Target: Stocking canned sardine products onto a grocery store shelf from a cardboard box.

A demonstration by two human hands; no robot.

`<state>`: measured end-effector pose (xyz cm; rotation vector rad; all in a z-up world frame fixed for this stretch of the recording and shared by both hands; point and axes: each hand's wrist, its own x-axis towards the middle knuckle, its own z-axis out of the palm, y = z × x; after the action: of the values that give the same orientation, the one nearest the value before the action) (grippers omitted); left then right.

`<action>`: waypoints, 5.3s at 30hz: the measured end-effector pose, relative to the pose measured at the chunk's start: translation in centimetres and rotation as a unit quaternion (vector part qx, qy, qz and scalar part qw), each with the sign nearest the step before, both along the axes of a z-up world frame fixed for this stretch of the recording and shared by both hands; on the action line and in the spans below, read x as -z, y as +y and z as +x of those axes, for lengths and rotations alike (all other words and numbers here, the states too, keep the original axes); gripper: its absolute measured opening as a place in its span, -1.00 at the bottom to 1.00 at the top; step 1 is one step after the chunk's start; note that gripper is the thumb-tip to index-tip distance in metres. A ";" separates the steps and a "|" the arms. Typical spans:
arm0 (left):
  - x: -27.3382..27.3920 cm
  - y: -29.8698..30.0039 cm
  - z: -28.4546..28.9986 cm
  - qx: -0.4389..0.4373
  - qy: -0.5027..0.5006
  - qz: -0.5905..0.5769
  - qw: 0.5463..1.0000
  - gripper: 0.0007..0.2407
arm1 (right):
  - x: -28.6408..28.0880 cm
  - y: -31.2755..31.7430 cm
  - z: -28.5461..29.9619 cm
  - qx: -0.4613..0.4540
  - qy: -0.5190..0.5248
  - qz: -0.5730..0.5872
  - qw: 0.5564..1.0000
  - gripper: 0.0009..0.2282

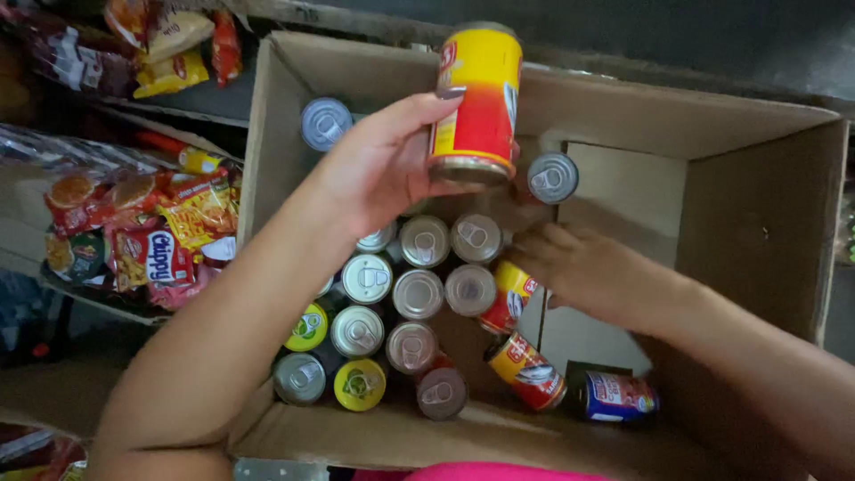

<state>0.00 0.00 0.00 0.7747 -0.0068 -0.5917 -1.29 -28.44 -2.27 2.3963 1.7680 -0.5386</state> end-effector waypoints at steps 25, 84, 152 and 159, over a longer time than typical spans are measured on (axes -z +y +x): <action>4.0 -2.5 -0.4 0.047 0.058 -0.032 0.997 -0.57 | -3.3 -10.0 5.2 0.394 0.412 0.490 0.659 -0.43; 2.3 -6.7 -1.6 -0.007 -0.123 0.050 0.991 -0.45 | -3.5 -6.1 4.9 0.341 0.396 0.547 0.654 -0.24; 7.2 -12.6 31.2 -0.365 -0.425 0.472 0.680 -0.59 | 2.1 1.1 30.6 0.480 -0.189 0.473 0.714 -0.50; 4.2 -13.6 29.0 -0.331 -0.457 0.561 0.606 -0.70 | 1.2 1.0 29.1 0.576 -0.183 0.306 0.736 -0.61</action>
<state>29.04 -13.59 -4.25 2.1368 -0.3085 0.7230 27.81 -27.45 -3.50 3.4873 0.0640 0.5728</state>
